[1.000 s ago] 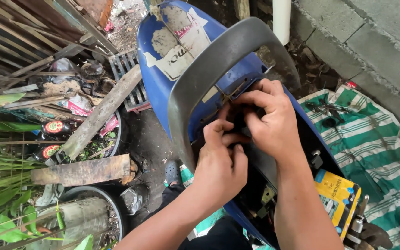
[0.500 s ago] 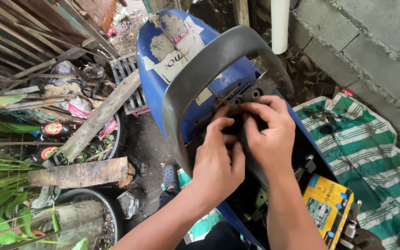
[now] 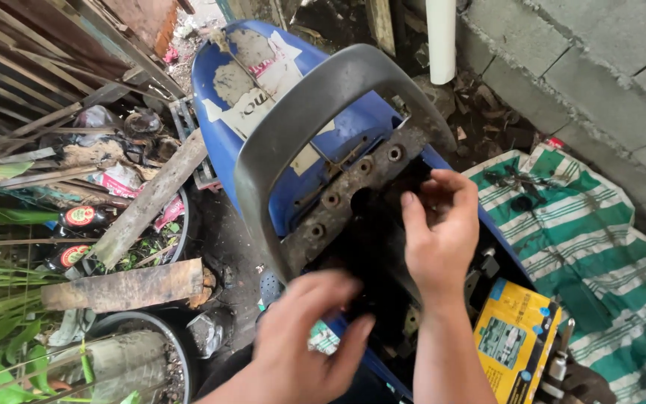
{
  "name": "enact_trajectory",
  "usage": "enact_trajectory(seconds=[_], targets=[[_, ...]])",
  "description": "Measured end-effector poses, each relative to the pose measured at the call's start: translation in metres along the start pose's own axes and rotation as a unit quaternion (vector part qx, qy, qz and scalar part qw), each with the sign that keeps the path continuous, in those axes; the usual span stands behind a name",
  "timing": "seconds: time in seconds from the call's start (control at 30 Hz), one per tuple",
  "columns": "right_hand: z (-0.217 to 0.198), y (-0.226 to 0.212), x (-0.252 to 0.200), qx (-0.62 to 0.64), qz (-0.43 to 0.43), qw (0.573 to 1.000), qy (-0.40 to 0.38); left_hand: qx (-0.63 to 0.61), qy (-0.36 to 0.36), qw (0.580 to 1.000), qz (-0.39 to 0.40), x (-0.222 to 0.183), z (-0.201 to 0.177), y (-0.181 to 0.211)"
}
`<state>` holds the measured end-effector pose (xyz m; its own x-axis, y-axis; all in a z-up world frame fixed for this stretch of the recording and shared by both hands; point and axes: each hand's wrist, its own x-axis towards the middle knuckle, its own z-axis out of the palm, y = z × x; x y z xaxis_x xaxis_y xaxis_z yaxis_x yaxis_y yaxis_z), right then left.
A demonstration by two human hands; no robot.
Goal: Using a screwdriver to remove fasteners and disassemble the rear frame components of a motorcycle.
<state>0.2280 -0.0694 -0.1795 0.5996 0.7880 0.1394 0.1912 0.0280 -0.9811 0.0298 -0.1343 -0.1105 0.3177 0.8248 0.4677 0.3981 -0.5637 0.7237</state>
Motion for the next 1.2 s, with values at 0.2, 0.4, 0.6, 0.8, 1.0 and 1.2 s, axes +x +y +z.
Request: enact_trajectory(seconds=[0.2,0.4,0.6,0.8,1.0,1.2], targets=[[-0.024,0.015,-0.003,-0.040,0.083,0.995,-0.037,0.065,0.049,0.967,-0.240,-0.008,-0.039,-0.046],[-0.016,-0.007,0.014,-0.128,-0.120,0.984,0.026,0.073,-0.047,0.904,-0.418,0.039,-0.045,-0.026],[-0.018,-0.005,0.100,-0.184,-0.072,0.971,-0.133,0.108,-0.084,0.908,-0.395,0.038,-0.051,-0.031],[-0.012,-0.006,0.113,-0.139,-0.140,0.973,-0.118,0.038,-0.045,0.904,-0.424,0.046,-0.050,-0.021],[-0.014,-0.005,0.114,-0.136,-0.119,0.976,-0.121,0.051,-0.052,0.894,-0.442,0.038,-0.043,-0.023],[-0.014,0.016,0.102,-0.107,-0.102,0.984,-0.094,0.132,-0.091,0.920,-0.359,0.032,-0.047,-0.038]])
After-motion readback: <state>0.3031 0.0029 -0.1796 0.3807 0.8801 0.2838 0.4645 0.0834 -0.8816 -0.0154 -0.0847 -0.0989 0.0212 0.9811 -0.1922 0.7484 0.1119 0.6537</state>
